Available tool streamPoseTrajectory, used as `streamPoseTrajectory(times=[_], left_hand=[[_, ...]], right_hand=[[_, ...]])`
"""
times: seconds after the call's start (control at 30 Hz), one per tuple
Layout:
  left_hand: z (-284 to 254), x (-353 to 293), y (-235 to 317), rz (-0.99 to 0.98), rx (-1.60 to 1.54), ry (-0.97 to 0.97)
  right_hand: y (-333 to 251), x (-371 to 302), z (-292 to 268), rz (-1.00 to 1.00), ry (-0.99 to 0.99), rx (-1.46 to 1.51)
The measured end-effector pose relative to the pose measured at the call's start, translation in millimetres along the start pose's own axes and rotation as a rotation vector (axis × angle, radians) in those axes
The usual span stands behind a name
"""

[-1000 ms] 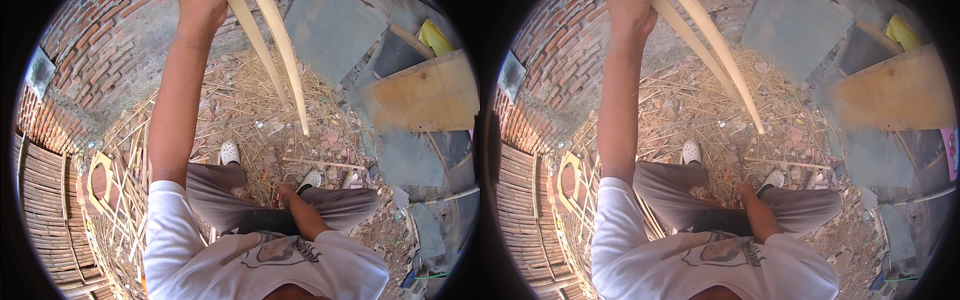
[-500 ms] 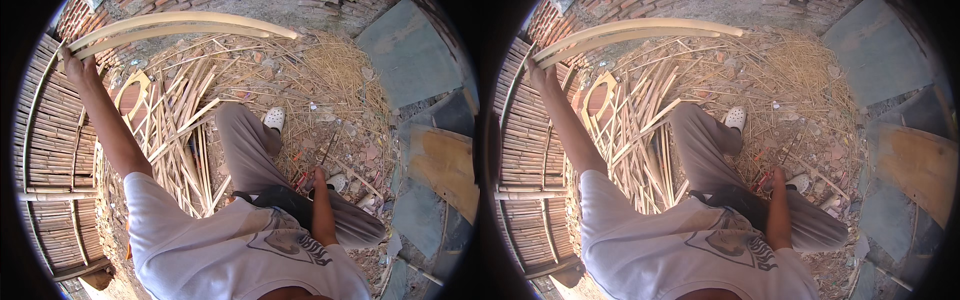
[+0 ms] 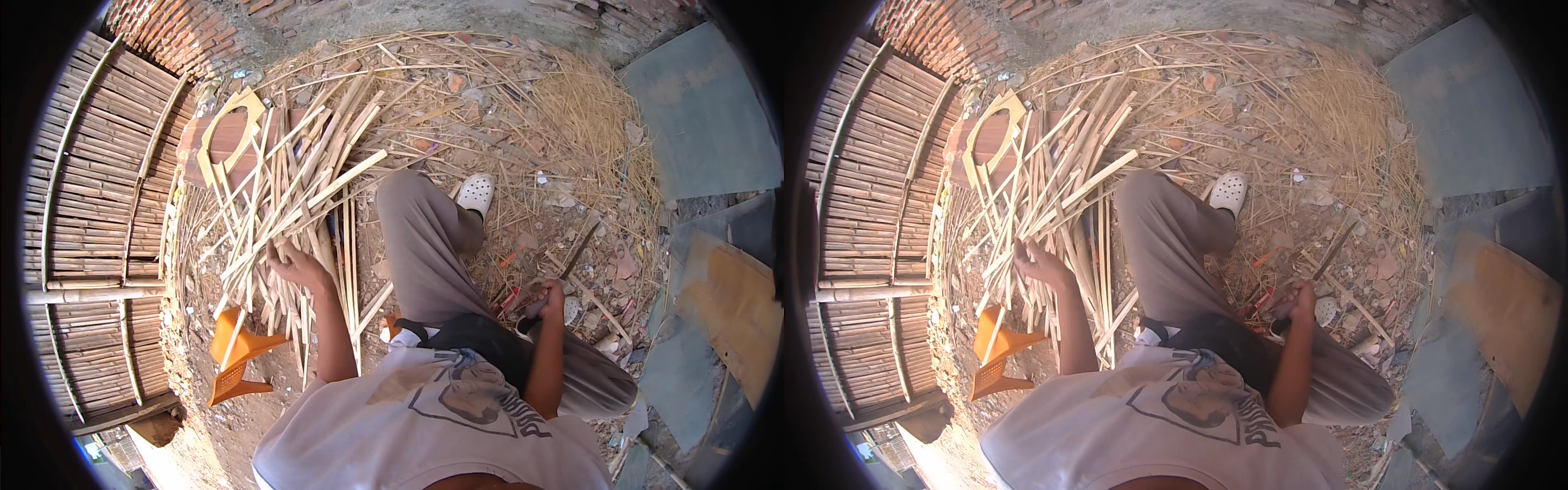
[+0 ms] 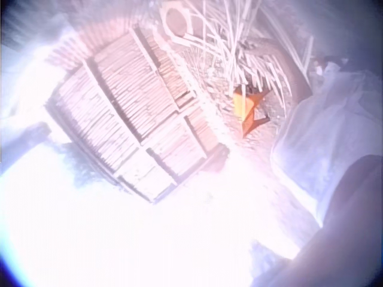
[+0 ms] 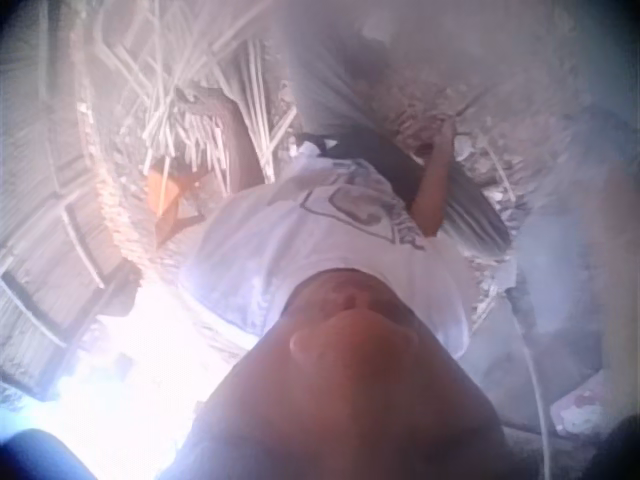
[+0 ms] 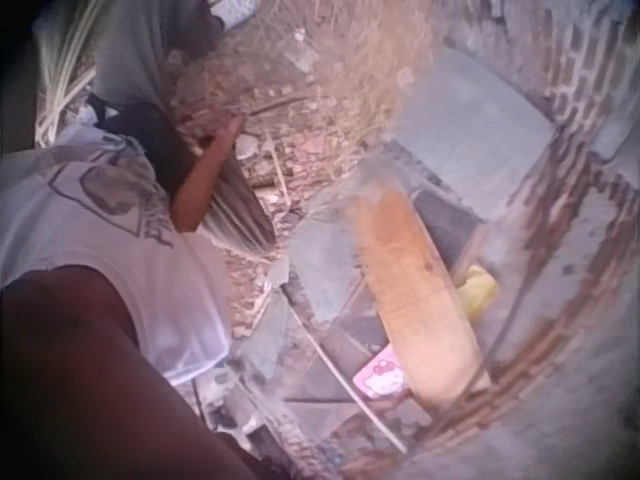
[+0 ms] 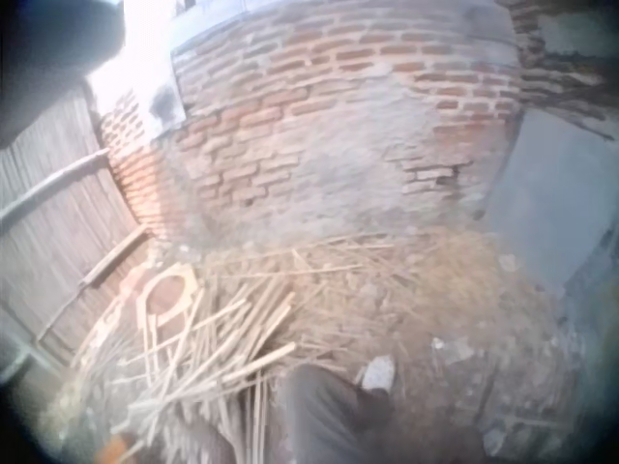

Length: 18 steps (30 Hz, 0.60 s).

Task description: The person sits on the ground and uses a machete and a wooden mallet to split long bamboo poles into thin strips. They repeatedly position the machete against the bamboo and strike the blade with the mallet to drive it through the material, separating it into smaller pieces.

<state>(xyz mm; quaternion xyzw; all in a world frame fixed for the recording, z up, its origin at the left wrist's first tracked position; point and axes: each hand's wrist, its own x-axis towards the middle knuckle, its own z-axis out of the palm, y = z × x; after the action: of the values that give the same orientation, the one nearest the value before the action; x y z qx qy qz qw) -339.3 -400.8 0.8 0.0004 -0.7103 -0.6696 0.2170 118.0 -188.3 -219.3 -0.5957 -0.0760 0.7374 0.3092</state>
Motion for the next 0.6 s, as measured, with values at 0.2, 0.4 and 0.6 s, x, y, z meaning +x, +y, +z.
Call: streamPoseTrajectory(times=[0.2, 0.4, 0.6], left_hand=[[149, -191, 119, 0.746, -0.289, -1.475], [205, -416, -55, 0.831, 0.486, -2.369], [175, -540, -120, 1.01, 0.809, -2.337]], right_hand=[[-63, -90, 1, -0.23, 0.048, -0.278], [-100, -163, -48, -0.542, 0.261, -0.723], [-78, -146, -98, -0.627, 0.529, -0.593]])
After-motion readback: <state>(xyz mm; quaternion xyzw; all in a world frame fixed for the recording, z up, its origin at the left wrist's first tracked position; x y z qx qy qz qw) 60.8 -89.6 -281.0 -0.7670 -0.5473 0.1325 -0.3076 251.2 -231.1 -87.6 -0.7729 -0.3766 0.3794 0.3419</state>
